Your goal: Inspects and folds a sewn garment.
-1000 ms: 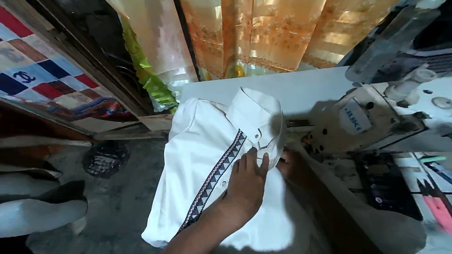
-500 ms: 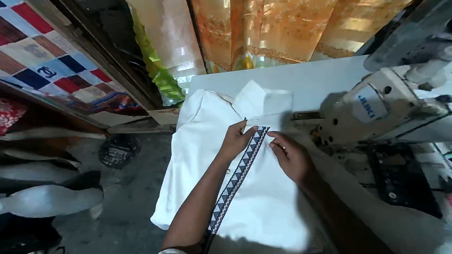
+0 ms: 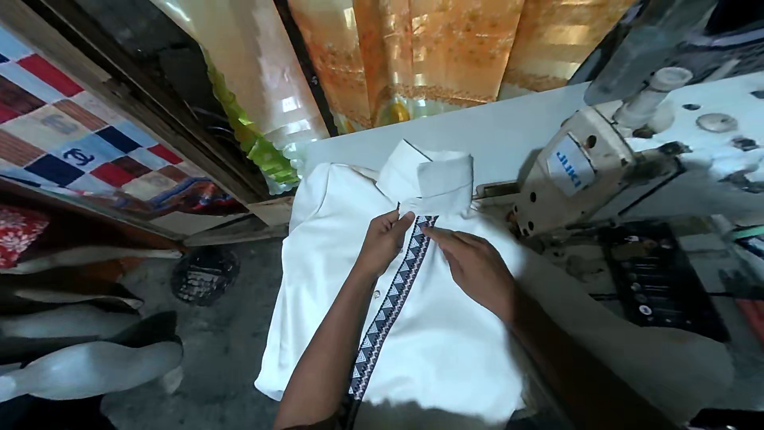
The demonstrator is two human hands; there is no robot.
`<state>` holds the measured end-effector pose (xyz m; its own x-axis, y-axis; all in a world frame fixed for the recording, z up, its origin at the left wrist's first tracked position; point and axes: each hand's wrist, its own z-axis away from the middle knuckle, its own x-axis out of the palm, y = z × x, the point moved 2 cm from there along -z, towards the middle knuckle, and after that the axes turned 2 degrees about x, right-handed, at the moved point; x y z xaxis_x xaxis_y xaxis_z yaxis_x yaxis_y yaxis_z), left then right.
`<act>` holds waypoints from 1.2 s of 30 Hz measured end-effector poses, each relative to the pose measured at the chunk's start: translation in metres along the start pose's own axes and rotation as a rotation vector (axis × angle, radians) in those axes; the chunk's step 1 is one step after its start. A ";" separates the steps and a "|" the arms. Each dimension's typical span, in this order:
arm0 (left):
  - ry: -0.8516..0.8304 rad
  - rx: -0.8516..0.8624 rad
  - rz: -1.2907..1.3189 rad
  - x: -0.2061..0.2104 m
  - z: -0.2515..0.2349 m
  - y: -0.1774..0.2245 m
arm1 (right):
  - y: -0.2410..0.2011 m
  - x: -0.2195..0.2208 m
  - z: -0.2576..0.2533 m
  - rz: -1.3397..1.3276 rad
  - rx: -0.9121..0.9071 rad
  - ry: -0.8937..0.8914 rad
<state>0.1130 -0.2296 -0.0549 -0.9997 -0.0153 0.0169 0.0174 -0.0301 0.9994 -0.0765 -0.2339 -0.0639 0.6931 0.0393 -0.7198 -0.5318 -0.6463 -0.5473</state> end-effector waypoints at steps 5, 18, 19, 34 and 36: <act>0.007 0.006 0.010 0.000 -0.001 -0.002 | 0.000 0.000 0.001 0.001 0.002 -0.012; 0.026 -0.018 -0.008 0.000 -0.002 -0.003 | 0.001 0.000 -0.001 -0.008 0.039 -0.044; 0.025 -0.019 -0.008 0.000 -0.002 -0.003 | 0.001 0.000 -0.002 -0.006 0.053 -0.048; 0.044 -0.028 0.031 0.001 -0.002 -0.002 | -0.001 -0.003 -0.002 -0.148 0.048 0.054; 0.044 -0.023 0.033 0.003 -0.002 -0.001 | -0.006 -0.012 -0.006 -0.438 0.250 0.051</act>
<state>0.1101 -0.2321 -0.0558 -0.9970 -0.0607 0.0482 0.0514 -0.0521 0.9973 -0.0788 -0.2345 -0.0494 0.8967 0.2249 -0.3813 -0.2816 -0.3750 -0.8832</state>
